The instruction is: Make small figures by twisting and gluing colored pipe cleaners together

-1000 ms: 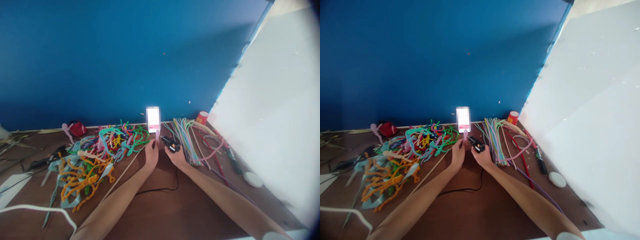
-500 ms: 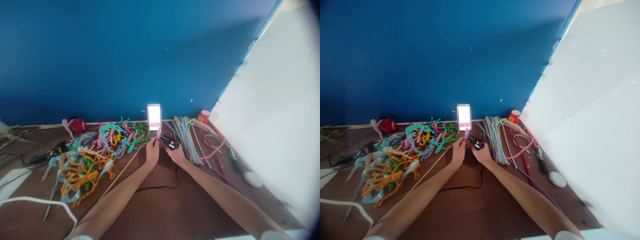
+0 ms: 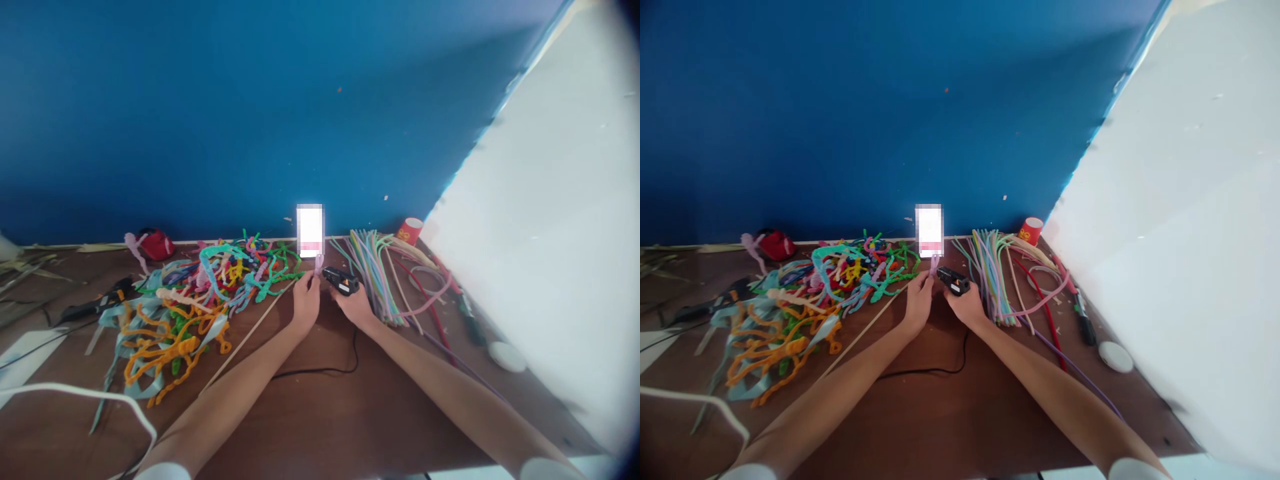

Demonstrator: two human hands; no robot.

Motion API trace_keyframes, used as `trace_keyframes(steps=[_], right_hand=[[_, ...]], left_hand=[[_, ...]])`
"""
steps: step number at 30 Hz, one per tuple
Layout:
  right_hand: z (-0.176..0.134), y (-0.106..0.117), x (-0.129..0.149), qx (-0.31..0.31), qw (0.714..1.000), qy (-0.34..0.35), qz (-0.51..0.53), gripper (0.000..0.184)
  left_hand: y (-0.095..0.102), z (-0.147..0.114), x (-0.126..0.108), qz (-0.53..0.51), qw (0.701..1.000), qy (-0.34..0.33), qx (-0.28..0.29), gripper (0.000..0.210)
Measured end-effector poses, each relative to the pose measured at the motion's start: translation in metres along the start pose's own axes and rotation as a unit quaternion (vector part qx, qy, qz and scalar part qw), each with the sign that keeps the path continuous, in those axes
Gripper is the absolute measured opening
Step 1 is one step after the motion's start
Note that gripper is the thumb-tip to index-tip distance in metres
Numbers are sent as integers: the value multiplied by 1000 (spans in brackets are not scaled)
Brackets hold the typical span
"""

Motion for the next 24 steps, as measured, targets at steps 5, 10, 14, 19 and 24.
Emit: trace_keyframes(steps=[5, 10, 14, 19, 24], right_hand=[[-1, 0, 0, -1, 1000, 1, 5, 21], [0, 0, 0, -2, 1000, 0, 5, 20], [1, -1, -2, -4, 1000, 2, 9, 18], [0, -1, -3, -5, 1000, 2, 8, 17], [1, 0, -6, -11, 1000, 6, 1, 17]], left_hand=[[0, 0, 0, 0, 1000, -5, -2, 20], [0, 0, 1, 2, 1000, -10, 1, 22], [0, 2, 4, 6, 1000, -13, 1, 22], [0, 2, 6, 9, 1000, -15, 1, 21], [0, 2, 6, 9, 1000, -15, 0, 22]])
Point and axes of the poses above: each hand's wrist, its own z-axis towards the middle knuckle, its own y-axis out of the back of the hand, x = y × z, the point moved 2 cm from there along z, towards the middle knuckle, and after that the axes turned 3 degrees about y, right-handed, at the moved point
